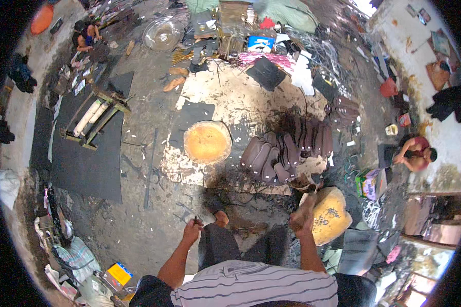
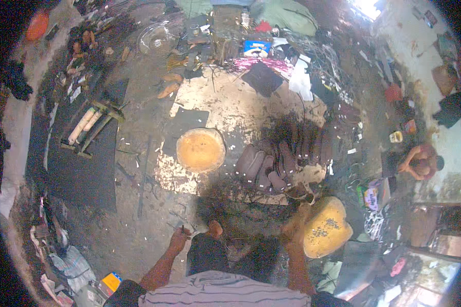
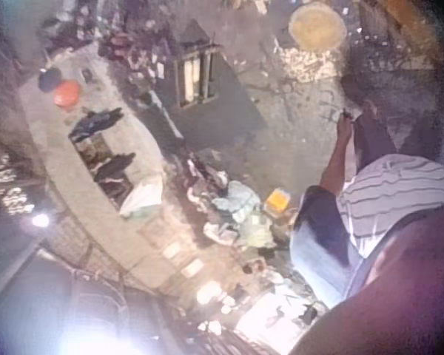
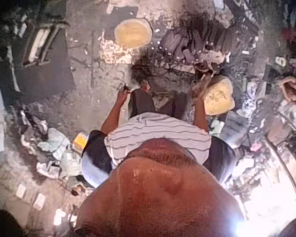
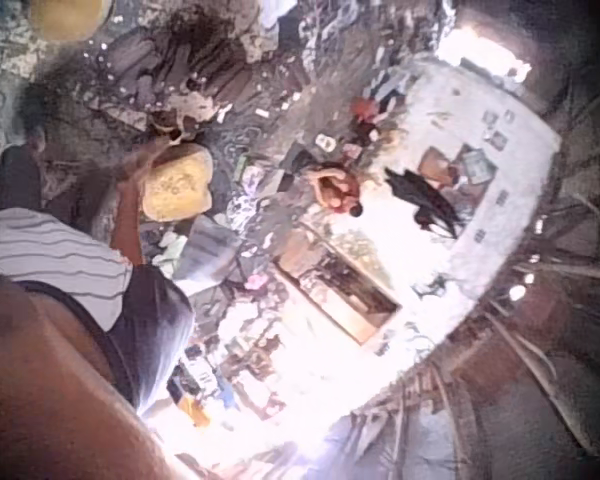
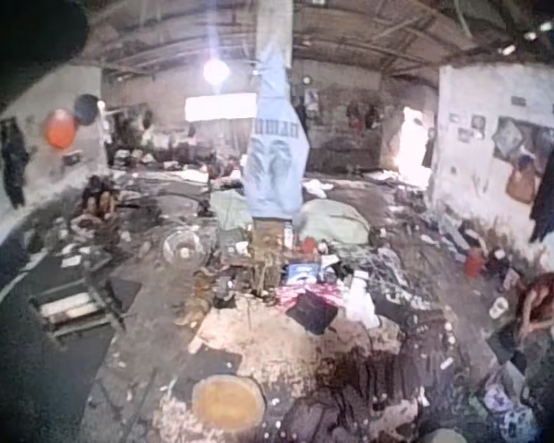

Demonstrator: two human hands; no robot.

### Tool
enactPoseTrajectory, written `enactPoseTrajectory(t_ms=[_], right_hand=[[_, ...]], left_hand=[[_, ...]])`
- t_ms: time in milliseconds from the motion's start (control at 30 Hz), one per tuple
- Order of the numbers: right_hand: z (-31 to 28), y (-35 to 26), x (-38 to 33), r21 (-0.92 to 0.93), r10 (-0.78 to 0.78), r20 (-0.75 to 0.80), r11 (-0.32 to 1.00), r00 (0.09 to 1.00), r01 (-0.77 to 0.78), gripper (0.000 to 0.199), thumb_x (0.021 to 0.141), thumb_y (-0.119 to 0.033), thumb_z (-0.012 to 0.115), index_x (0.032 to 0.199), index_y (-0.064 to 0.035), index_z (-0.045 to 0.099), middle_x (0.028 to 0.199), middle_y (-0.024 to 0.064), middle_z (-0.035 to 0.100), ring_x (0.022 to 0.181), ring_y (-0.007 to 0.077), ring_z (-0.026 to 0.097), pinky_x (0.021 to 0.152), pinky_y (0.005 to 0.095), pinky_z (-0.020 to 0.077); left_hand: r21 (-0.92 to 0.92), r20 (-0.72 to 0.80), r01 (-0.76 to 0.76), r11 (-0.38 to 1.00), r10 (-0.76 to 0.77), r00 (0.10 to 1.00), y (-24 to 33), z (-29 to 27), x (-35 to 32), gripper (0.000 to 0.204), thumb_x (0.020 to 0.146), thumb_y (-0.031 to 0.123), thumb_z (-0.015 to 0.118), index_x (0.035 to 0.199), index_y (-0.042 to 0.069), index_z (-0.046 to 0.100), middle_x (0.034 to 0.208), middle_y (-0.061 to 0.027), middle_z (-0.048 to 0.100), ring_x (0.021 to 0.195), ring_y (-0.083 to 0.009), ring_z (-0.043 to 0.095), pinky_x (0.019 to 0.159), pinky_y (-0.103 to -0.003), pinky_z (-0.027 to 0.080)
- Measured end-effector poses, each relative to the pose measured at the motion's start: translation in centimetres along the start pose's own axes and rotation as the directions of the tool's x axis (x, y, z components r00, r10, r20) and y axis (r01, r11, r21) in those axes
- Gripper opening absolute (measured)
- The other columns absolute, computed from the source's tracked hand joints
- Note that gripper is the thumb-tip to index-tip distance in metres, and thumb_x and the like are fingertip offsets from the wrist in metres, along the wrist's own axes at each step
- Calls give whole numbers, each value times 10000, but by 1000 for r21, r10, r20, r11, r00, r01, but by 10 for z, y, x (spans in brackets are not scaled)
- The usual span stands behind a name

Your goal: The person uses a small pointed tool to poke holes in the sole of a white slipper, then uses a wooden mallet to hammer the sole of several dark-colored slippers on a wooden block. The person handles slippers one at a time and places them aside after each step.

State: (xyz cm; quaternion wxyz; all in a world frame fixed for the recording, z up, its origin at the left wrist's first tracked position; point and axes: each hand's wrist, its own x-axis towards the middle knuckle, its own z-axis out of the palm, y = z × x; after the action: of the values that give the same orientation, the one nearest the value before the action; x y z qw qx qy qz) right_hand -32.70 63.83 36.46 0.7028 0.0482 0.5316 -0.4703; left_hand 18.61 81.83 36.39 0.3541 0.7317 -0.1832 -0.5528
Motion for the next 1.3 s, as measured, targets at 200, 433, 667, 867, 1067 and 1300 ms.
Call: enactPoseTrajectory(t_ms=[200,433,667,867,1067,1300], right_hand=[[332,-59,-47,-184,-263,230,934,937,307,498,1036,-529,609,1329,-132,548,1056,84,672,874,253,684,724,451,622],[489,-83,57,-613,-65,307,750,949,249,459,1017,-539,667,1175,-108,651,928,60,700,718,218,708,611,383,616],[711,-61,238,-885,205,400,338,893,319,538,1004,-395,707,1374,-100,448,1104,109,670,881,235,714,717,420,619],[888,-48,376,-929,571,213,-134,793,346,740,979,-374,758,1505,-98,316,1202,142,630,921,248,708,725,452,612],[975,-20,405,-796,721,31,-401,692,454,440,996,-390,748,1253,-68,593,893,34,663,723,178,685,628,373,605],[1078,98,389,-603,915,-8,-327,404,727,771,965,-224,791,1530,40,338,1195,149,695,914,214,702,766,351,619]], left_hand=[[-246,-174,114,963,-159,972,-13,-98,35,187,967,-18,457,1102,-14,586,994,-119,666,875,-207,690,737,-360,609],[-673,-223,43,739,-257,940,-23,-140,80,114,1016,67,535,1113,22,576,1006,-108,678,873,-218,696,676,-369,602],[-807,-482,-141,574,-501,719,31,-66,144,189,1049,218,640,1131,58,585,1026,-116,689,857,-234,694,693,-414,600],[-743,-566,-170,648,-473,675,220,74,233,116,1016,100,547,1062,6,597,1017,-127,679,906,-279,714,832,-420,624],[-858,-503,-390,333,-695,513,329,193,296,102,1003,83,689,1007,50,593,1019,-63,667,947,-223,687,837,-392,601],[-478,-562,-846,235,-822,90,390,312,387,101,1003,78,685,1013,84,585,961,-1,604,832,-123,598,784,-289,528]])
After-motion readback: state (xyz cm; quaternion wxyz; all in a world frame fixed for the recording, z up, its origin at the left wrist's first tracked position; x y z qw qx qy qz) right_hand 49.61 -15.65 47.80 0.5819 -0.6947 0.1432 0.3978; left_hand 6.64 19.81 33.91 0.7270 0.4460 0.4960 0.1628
